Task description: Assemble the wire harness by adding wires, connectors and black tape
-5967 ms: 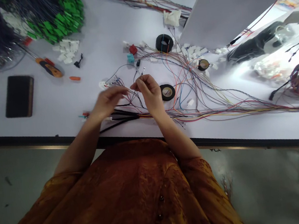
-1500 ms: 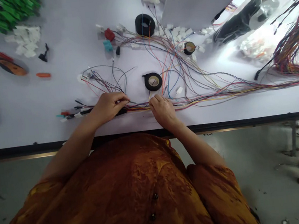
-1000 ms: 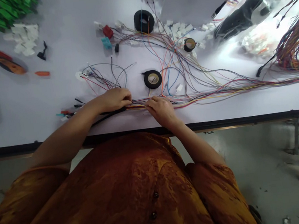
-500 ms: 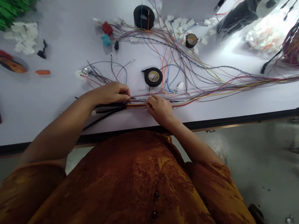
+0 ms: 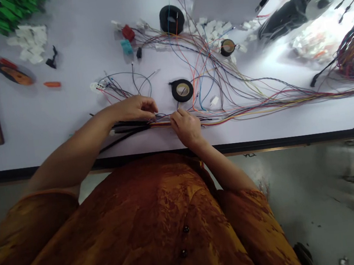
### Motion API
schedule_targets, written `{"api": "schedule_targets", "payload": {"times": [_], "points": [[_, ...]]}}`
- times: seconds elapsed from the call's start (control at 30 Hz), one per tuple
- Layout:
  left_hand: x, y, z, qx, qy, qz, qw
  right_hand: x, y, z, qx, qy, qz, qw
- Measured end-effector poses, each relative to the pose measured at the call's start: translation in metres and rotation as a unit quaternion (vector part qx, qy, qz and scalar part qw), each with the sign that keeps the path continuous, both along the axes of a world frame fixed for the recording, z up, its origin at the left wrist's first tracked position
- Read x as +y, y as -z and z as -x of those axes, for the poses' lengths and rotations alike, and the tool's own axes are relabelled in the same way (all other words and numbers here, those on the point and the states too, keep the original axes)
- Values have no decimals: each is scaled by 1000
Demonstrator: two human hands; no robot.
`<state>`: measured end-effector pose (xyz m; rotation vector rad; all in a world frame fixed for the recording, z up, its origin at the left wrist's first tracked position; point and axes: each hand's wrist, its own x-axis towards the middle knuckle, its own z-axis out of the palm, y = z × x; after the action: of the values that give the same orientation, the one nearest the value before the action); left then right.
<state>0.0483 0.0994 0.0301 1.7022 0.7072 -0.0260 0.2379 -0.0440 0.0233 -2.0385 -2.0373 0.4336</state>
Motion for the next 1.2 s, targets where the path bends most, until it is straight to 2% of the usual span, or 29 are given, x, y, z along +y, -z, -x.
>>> {"api": "schedule_targets", "payload": {"times": [0.2,0.33,0.4,0.5,0.6,0.7,0.83,0.93,1.1,1.2], "points": [[-5,-6,4,4,-5,-46,999,8,-4,-4,63,-21,-33,997],[-14,-8,5,27,-53,-130,990,16,-7,-10,67,-61,-75,993],[-19,-6,6,26,-93,-137,986,18,-8,-12,59,-95,-78,991],[-26,-2,10,-4,-167,-73,983,16,-5,-11,43,-147,-50,987],[-30,1,15,-48,-224,31,973,13,-2,-6,30,-139,-17,990],[-31,2,23,-81,-233,106,963,12,-5,-4,16,-122,-5,992],[-28,7,32,-144,-219,175,949,11,-9,-12,33,-83,-30,996],[-26,10,35,-153,-232,194,941,9,-5,-21,101,-56,-21,993],[-28,9,33,-122,-198,168,958,7,3,-29,137,-70,-28,988],[-28,9,32,-178,-267,200,926,6,3,-32,197,-65,-39,977]]}}
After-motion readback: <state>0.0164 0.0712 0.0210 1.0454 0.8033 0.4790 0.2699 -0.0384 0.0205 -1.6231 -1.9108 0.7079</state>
